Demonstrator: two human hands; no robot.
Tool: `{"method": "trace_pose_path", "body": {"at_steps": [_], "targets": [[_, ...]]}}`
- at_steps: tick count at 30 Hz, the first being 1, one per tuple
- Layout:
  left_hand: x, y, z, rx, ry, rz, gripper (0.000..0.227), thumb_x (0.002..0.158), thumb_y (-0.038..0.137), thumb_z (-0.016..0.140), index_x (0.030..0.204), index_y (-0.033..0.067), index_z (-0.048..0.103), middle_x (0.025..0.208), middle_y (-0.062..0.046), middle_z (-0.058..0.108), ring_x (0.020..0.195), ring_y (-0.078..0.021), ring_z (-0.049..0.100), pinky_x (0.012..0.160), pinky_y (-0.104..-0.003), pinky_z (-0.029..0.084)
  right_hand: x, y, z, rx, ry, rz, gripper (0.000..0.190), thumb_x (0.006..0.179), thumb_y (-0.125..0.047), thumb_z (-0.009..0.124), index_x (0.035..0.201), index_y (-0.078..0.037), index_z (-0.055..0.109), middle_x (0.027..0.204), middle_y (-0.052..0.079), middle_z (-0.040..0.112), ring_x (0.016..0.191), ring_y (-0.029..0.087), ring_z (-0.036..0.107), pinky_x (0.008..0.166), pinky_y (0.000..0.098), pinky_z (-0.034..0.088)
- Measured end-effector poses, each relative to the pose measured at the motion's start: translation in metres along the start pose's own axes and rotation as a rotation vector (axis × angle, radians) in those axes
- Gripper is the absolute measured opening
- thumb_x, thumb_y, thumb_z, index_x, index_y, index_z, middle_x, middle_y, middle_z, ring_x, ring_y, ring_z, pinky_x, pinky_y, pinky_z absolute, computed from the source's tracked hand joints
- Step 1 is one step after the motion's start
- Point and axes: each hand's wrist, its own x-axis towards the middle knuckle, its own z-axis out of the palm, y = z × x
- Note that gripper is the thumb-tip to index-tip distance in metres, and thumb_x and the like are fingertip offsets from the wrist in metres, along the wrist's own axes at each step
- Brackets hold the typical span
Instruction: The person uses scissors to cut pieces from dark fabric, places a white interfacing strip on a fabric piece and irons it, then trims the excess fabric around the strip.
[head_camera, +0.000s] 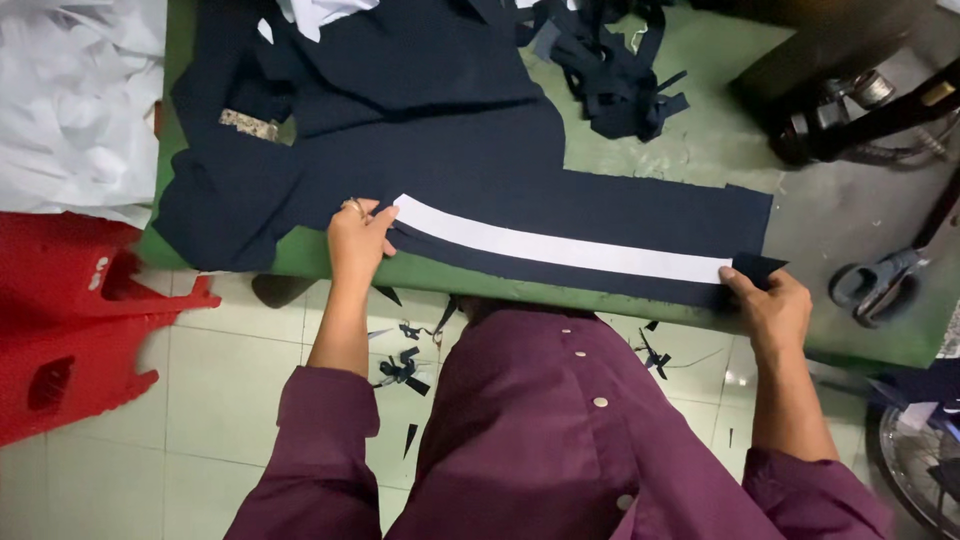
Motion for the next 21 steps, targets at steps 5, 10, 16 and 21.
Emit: {"method": "trace_pose_path", "body": {"at_steps": [5,10,16,21], "targets": [[0.026,-0.049,0.031,0.168,0.146,0.091,0.03,0.084,0.038,0.08,0.096,0.0118,0.074,0.074,-0.004,0.075,0.061,-0.0245,0.07,0.065,-0.036,0.051,0.04,0.037,0.004,-0.282,0.0,-0.043,0.066,0.09,-0.062,0.079,0.078,0.0,0.06,0.076,0.02,0.063,0.072,0.035,0.057,0.062,0.0483,0.042],[0.025,-0.069,0.032,0.256,0.209,0.173,0.033,0.083,0.041,0.089,0.091,0.0129,0.072,0.079,-0.008,0.077,0.076,-0.0257,0.076,0.078,-0.04,0.053,0.029,0.028,-0.007,-0.127,-0.013,-0.038,0.072,0.083,-0.051,0.08,0.07,-0.016,0.018,0.066,-0.002,0.018,0.063,0.016,0.017,0.058,0.0371,0.015],[0.028,-0.088,0.04,0.29,0.266,0.189,0.032,0.086,0.033,0.092,0.099,0.0083,0.076,0.078,-0.01,0.075,0.08,-0.0386,0.073,0.075,-0.048,0.055,0.071,0.095,0.012,-0.006,0.017,-0.128,0.038,0.085,-0.04,0.089,0.093,-0.005,0.076,0.079,0.019,0.071,0.083,0.037,0.07,0.069,0.0415,0.048],[0.022,-0.087,0.041,0.215,0.3,0.149,0.03,0.086,0.03,0.093,0.098,0.009,0.075,0.078,-0.006,0.073,0.078,-0.0311,0.072,0.076,-0.042,0.054,0.077,0.101,0.018,0.01,0.04,-0.091,0.037,0.081,-0.043,0.092,0.087,-0.011,0.074,0.075,0.011,0.07,0.077,0.032,0.069,0.068,0.0389,0.048]]}}
